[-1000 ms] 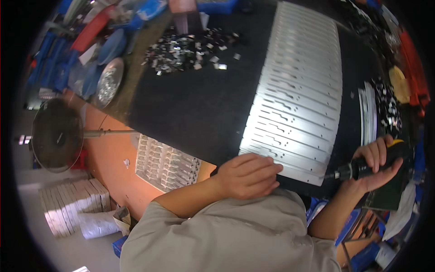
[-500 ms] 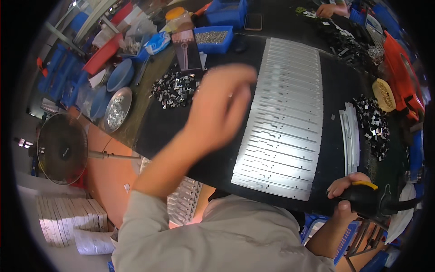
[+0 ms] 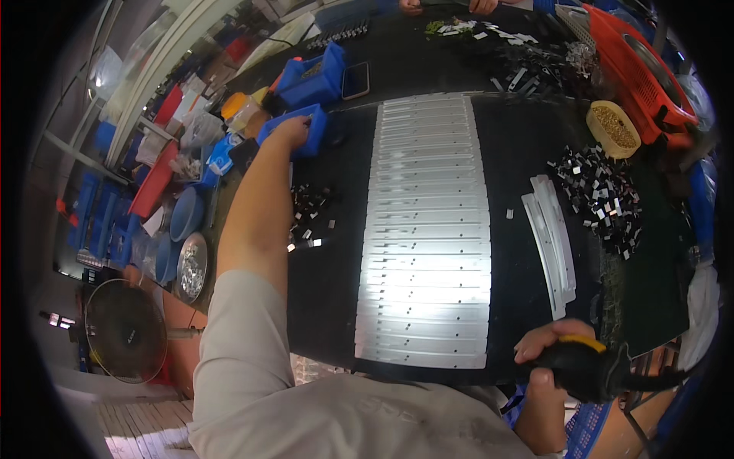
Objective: The person assembles small clips and electronic components onto long metal strips using a handheld electric screwdriver.
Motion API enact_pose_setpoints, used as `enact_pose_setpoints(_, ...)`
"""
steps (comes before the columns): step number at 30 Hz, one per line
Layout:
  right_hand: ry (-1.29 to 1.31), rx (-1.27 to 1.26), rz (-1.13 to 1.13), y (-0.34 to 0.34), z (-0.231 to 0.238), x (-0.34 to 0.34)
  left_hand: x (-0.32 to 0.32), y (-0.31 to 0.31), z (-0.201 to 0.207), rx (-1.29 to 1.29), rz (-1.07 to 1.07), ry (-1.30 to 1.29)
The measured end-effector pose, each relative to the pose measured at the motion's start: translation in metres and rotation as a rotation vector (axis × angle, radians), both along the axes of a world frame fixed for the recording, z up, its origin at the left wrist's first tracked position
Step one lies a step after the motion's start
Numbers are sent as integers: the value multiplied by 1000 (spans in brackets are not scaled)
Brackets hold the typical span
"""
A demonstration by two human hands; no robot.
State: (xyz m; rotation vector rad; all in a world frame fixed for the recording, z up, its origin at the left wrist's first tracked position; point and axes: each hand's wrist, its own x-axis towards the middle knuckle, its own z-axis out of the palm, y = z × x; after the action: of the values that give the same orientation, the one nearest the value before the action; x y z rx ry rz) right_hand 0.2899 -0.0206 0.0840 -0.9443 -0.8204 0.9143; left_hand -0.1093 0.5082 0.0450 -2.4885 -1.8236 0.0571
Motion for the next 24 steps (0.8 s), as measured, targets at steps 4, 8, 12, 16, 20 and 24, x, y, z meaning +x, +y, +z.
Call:
enact_pose_setpoints(4, -87, 162, 7, -1, -22, 15, -4, 8, 10, -89, 26, 94)
enact_pose_setpoints(8, -9, -3, -91, 7, -2, 0, -6, 14, 7, -14, 7, 187)
enact_pose_setpoints(12, -9, -93, -96, 4, 6, -1, -4, 12, 10, 73, 66, 176)
enact_pose_setpoints(16, -25, -36, -71, -6, 3, 3, -14, 9, 10, 368, 128, 64)
enact_pose_setpoints(20, 29, -30, -166, 1, -9, -4, 66, -50, 40, -358, 277, -2169)
enact_pose_setpoints(24, -175, 48, -207, 7, -5, -6, 40, -165, 69, -1056, 85, -2608)
